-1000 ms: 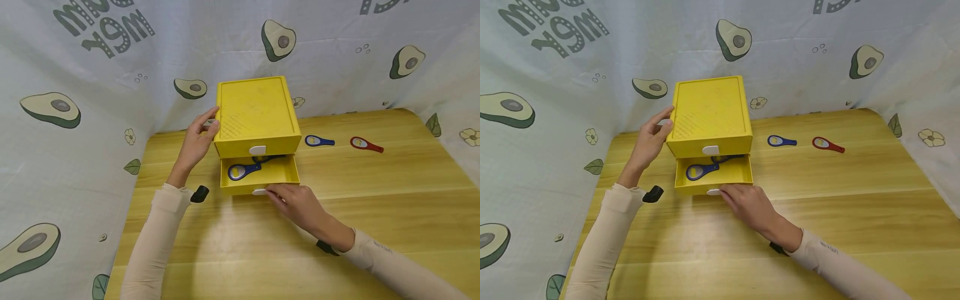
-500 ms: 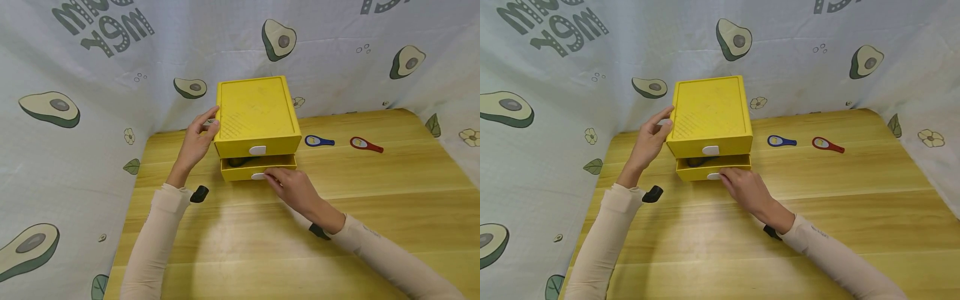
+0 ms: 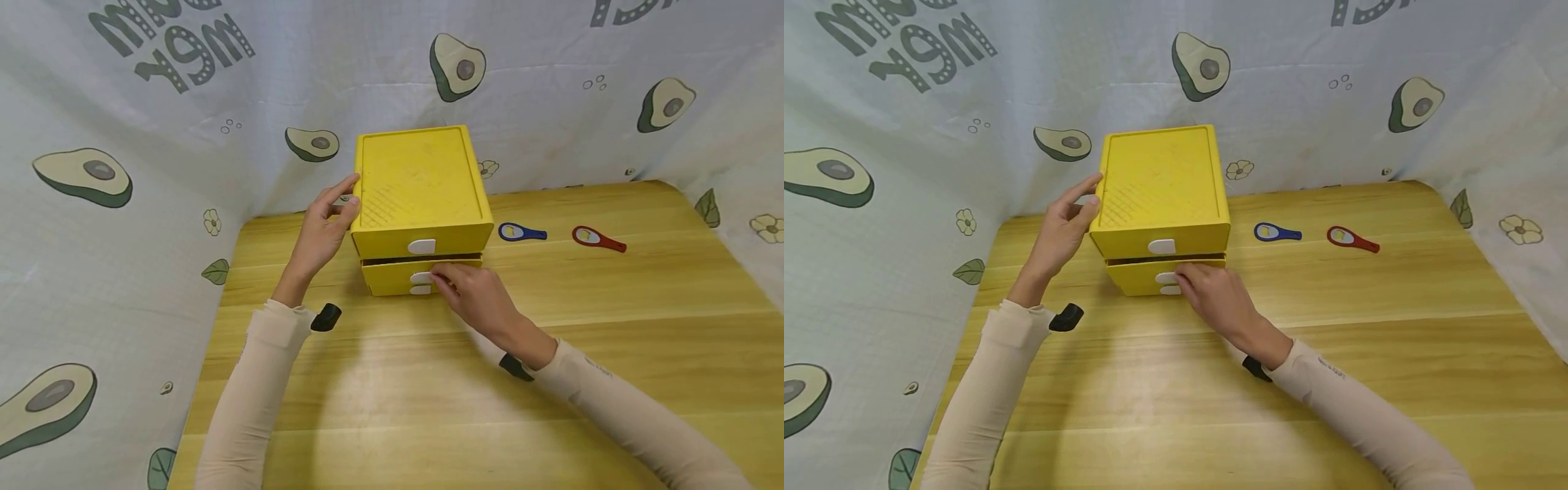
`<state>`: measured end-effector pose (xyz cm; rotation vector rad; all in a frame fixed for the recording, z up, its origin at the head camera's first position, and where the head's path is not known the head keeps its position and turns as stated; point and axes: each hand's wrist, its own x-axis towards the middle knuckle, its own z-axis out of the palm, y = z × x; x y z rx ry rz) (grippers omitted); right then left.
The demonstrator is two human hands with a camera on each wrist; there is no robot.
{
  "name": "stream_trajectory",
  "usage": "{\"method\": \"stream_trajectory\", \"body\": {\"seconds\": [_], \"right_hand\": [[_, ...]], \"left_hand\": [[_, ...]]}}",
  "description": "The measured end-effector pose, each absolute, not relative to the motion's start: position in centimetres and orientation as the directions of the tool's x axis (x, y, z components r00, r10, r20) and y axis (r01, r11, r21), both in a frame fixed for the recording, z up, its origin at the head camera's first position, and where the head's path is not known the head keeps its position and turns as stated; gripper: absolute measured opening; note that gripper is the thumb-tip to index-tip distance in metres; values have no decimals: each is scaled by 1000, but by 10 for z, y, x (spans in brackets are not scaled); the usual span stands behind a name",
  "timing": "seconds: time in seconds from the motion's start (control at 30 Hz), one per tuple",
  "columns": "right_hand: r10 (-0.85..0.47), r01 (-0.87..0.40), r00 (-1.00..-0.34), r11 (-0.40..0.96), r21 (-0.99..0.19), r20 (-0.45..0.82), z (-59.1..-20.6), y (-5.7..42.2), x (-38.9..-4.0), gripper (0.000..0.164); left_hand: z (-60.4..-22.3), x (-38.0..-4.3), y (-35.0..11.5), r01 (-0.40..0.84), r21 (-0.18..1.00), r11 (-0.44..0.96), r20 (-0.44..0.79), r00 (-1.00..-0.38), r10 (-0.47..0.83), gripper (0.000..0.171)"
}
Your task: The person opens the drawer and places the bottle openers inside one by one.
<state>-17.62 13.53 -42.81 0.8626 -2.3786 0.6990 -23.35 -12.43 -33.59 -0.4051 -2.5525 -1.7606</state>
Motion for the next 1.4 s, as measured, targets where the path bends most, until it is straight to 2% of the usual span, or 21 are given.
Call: {"method": "stream_trajectory", "body": {"seconds": [0.37, 0.9, 1.1, 1.4], "right_hand": [[-388, -660, -685, 689, -300, 617, -431, 133, -187, 9], [-359, -646, -702, 685, -337, 615, -431, 133, -185, 9], [-329, -596, -752, 708, -378, 571, -435, 140, -179, 8], [-391, -574, -788, 745, -340, 476, -452, 143, -178, 7]], "left_hand": [[-332, -231, -124, 220, 920, 326, 159, -966, 204, 47], [-332, -230, -123, 224, 916, 334, 161, -966, 204, 47], [-332, -230, -122, 228, 914, 334, 163, -964, 212, 47], [-332, -230, -123, 222, 918, 329, 161, -966, 203, 47]]}}
